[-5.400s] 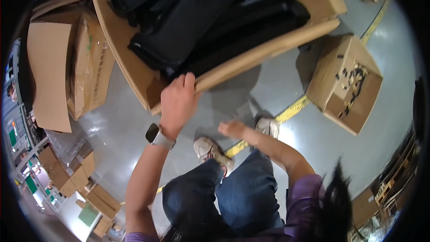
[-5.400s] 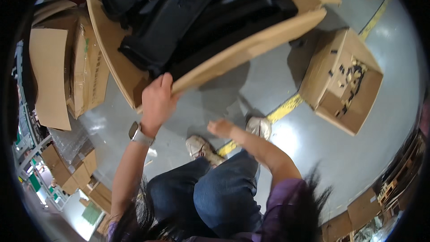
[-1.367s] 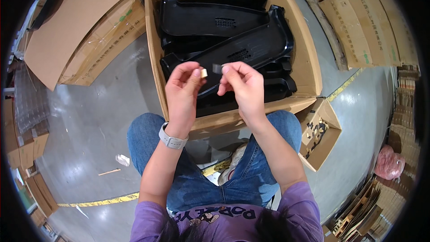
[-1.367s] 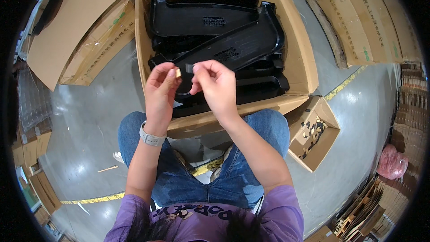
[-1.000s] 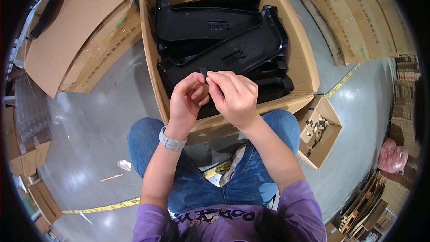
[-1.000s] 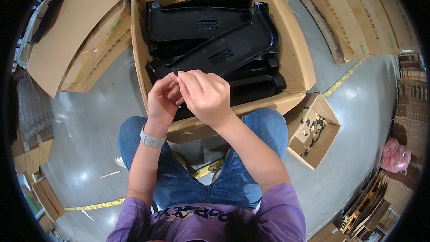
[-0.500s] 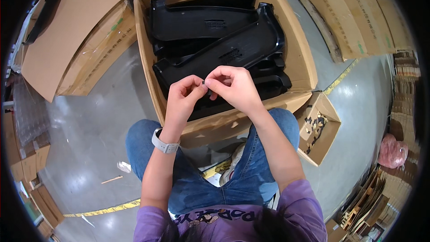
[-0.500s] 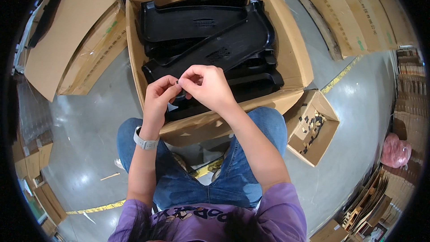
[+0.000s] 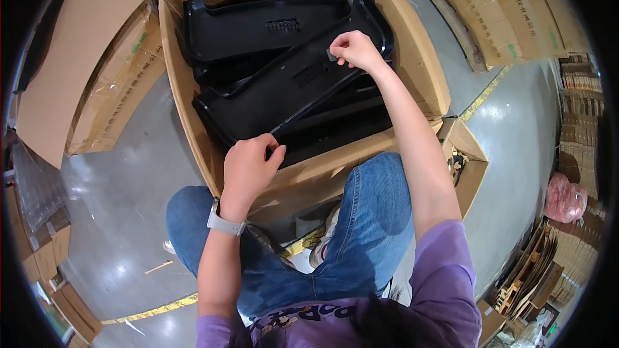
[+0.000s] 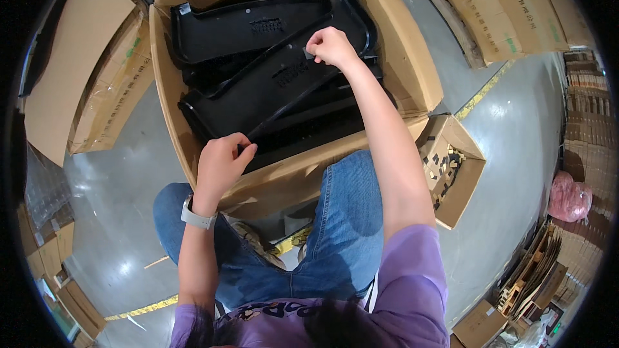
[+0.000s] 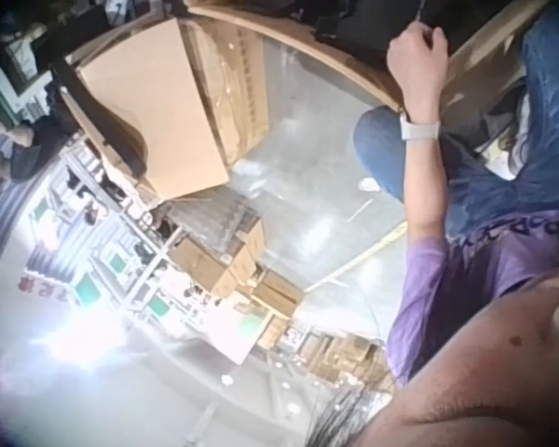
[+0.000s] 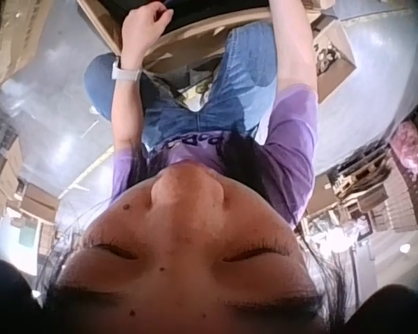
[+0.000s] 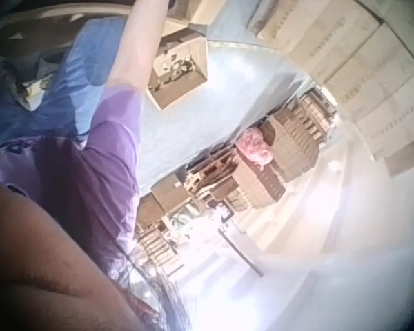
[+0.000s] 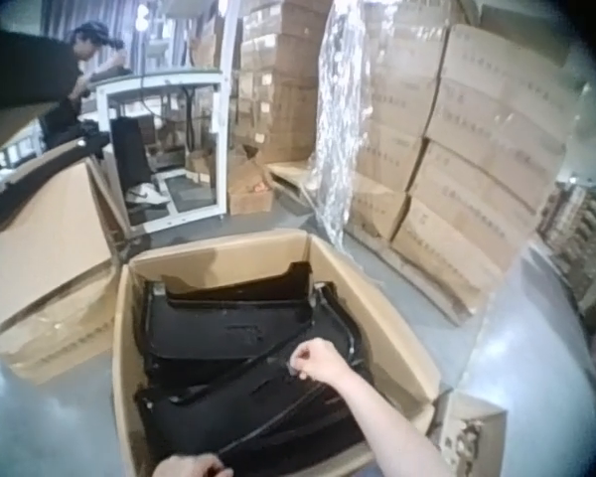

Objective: Manually attaching small adhesive pads onto larger black plastic components while sitting in a warehouse.

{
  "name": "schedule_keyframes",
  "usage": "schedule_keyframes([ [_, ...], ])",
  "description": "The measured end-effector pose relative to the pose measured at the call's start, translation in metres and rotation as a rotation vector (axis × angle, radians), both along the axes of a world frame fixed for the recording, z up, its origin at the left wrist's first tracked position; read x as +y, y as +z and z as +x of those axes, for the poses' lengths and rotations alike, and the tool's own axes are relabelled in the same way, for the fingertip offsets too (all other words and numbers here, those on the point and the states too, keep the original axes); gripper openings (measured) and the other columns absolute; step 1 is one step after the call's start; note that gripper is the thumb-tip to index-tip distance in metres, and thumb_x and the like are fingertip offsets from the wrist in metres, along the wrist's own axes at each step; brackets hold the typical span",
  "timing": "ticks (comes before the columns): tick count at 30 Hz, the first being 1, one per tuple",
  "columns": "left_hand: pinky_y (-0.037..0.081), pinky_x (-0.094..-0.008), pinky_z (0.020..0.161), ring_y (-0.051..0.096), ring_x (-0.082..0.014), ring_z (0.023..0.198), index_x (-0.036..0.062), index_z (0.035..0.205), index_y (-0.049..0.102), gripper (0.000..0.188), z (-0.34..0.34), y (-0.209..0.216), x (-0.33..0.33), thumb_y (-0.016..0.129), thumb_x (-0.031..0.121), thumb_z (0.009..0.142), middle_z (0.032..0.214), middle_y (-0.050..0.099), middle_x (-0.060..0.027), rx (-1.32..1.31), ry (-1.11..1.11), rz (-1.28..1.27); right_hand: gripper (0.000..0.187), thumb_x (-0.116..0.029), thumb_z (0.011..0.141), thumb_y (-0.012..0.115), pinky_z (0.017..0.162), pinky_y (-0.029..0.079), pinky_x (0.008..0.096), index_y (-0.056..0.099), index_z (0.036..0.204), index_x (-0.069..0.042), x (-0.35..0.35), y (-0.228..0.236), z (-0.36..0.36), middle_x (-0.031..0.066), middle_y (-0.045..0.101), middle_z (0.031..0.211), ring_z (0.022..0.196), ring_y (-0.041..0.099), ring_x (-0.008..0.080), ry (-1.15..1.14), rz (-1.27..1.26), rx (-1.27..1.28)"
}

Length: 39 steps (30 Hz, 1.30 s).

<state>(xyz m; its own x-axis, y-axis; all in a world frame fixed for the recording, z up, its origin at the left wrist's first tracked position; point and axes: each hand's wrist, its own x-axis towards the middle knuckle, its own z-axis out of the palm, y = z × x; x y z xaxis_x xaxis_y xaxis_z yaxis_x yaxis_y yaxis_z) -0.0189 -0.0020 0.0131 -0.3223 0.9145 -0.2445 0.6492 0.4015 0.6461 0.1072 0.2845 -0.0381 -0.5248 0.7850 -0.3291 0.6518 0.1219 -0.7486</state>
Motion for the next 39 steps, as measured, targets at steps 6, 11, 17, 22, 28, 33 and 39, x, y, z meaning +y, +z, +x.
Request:
schedule_keyframes([
  [6,0.049,-0.04,0.059,0.062,-0.0306,0.065,0.0048,0.078,0.062,0.02,0.01,-0.011,0.001,0.065,0.024,0.08,0.066,0.063,-0.0134,0.256,-0.013,-0.056,0.01,-0.008,0.078,0.065,0.058,0.05,0.0262,0.068,0.084,-0.001,0.02,-0.047,-0.003,0.0056,0.066,0.071,0.058,0.061,0.0107,0.315,0.057,-0.111],
  [11,0.049,-0.0397,0.059,0.063,-0.0305,0.066,0.0045,0.078,0.062,0.021,0.014,-0.019,0.005,0.065,0.025,0.08,0.066,0.063,-0.0137,0.276,-0.05,-0.138,0.011,-0.009,0.077,0.064,0.061,0.051,0.0272,0.068,0.084,-0.002,0.021,-0.056,0.006,0.0071,0.066,0.071,0.057,0.062,0.0131,0.318,0.037,-0.052],
  [17,0.049,-0.0399,0.06,0.063,-0.0309,0.065,0.0048,0.077,0.062,0.023,0.023,-0.032,0.008,0.065,0.027,0.08,0.065,0.063,-0.0137,0.271,-0.102,-0.126,0.011,-0.009,0.08,0.063,0.061,0.051,0.0266,0.067,0.086,-0.001,0.017,-0.057,0.006,0.0067,0.067,0.074,0.056,0.06,0.0128,0.354,0.126,-0.061],
  [22,0.049,-0.0401,0.061,0.063,-0.0313,0.065,0.0054,0.076,0.063,0.023,0.025,-0.035,0.007,0.065,0.028,0.08,0.065,0.063,-0.0139,0.244,-0.11,-0.147,0.012,-0.011,0.08,0.064,0.064,0.051,0.0272,0.068,0.087,-0.003,0.015,-0.058,0.007,0.0066,0.068,0.076,0.058,0.063,0.0139,0.382,0.256,-0.1],
  [28,0.049,-0.0402,0.061,0.063,-0.0316,0.065,0.0062,0.077,0.064,0.023,0.024,-0.036,0.007,0.065,0.029,0.08,0.065,0.063,-0.0142,0.223,-0.105,-0.137,0.013,-0.012,0.08,0.064,0.064,0.051,0.027,0.068,0.088,-0.003,0.016,-0.058,0.009,0.0065,0.068,0.076,0.059,0.063,0.0137,0.343,0.16,-0.05],
  [33,0.049,-0.0402,0.061,0.063,-0.0315,0.065,0.0061,0.077,0.064,0.023,0.025,-0.034,0.008,0.064,0.029,0.081,0.065,0.063,-0.0143,0.191,-0.106,-0.139,0.012,-0.012,0.081,0.064,0.064,0.051,0.0266,0.068,0.088,-0.003,0.016,-0.058,0.01,0.006,0.068,0.076,0.059,0.062,0.0128,0.329,0.125,-0.023],
  [39,0.049,-0.0401,0.06,0.063,-0.0315,0.065,0.0059,0.077,0.064,0.023,0.026,-0.032,0.009,0.063,0.029,0.082,0.065,0.063,-0.0144,0.176,-0.119,-0.153,0.012,-0.012,0.081,0.064,0.063,0.051,0.0267,0.068,0.087,-0.004,0.015,-0.057,0.008,0.006,0.068,0.076,0.058,0.063,0.0132,0.364,0.179,-0.061],
])
